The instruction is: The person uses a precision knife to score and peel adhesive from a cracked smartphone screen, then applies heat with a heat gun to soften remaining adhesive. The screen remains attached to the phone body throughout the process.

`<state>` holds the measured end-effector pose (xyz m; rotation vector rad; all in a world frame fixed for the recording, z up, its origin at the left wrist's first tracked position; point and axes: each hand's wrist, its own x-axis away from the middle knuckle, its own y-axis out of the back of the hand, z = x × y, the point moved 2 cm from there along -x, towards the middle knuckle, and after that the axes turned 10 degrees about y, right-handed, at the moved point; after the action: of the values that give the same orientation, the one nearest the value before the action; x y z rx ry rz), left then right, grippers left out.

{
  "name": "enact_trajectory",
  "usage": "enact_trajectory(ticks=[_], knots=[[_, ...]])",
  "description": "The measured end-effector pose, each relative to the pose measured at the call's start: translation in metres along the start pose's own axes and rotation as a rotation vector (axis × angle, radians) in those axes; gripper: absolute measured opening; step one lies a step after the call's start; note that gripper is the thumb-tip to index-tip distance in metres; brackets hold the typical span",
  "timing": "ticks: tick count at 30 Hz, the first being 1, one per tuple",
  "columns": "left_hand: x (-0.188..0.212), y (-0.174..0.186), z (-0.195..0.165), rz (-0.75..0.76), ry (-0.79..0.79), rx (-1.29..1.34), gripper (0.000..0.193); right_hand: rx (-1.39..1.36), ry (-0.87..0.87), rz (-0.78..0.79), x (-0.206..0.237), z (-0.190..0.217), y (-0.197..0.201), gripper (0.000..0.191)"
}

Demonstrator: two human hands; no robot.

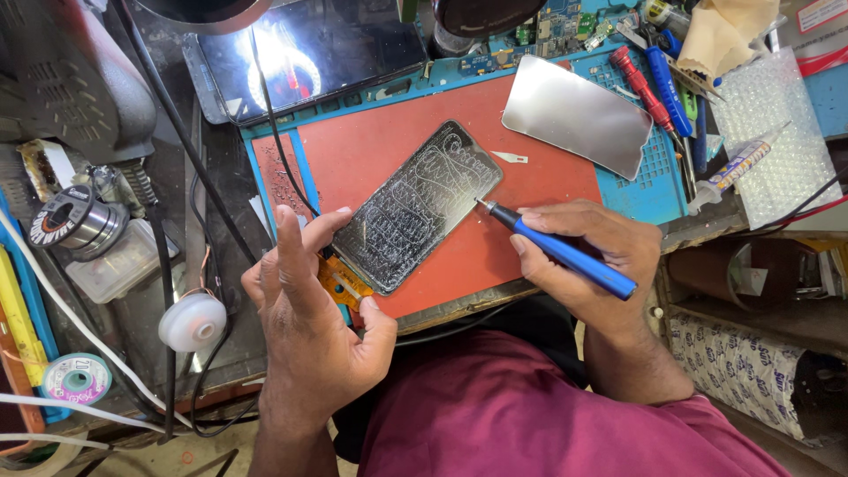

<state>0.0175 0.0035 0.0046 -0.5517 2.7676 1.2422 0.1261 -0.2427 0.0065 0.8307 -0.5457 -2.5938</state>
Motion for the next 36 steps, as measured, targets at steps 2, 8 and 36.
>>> enact_trajectory(ticks=[2,8,36], knots=[[-0.0001,-0.0001,0.0000,-0.002,-0.002,-0.001,0.111,-0.018,0.008,0.004,-0.0009,0.0010,-0.0007,0.025],[-0.0002,-0.0008,0.0007,-0.004,-0.004,0.001,0.111,-0.038,0.023,0.035,-0.0029,0.0036,-0.0032,0.027],[-0.0005,-0.0001,-0.0001,-0.003,-0.010,-0.003,0.111,0.015,0.032,0.051,-0.0051,0.0051,-0.0066,0.021]])
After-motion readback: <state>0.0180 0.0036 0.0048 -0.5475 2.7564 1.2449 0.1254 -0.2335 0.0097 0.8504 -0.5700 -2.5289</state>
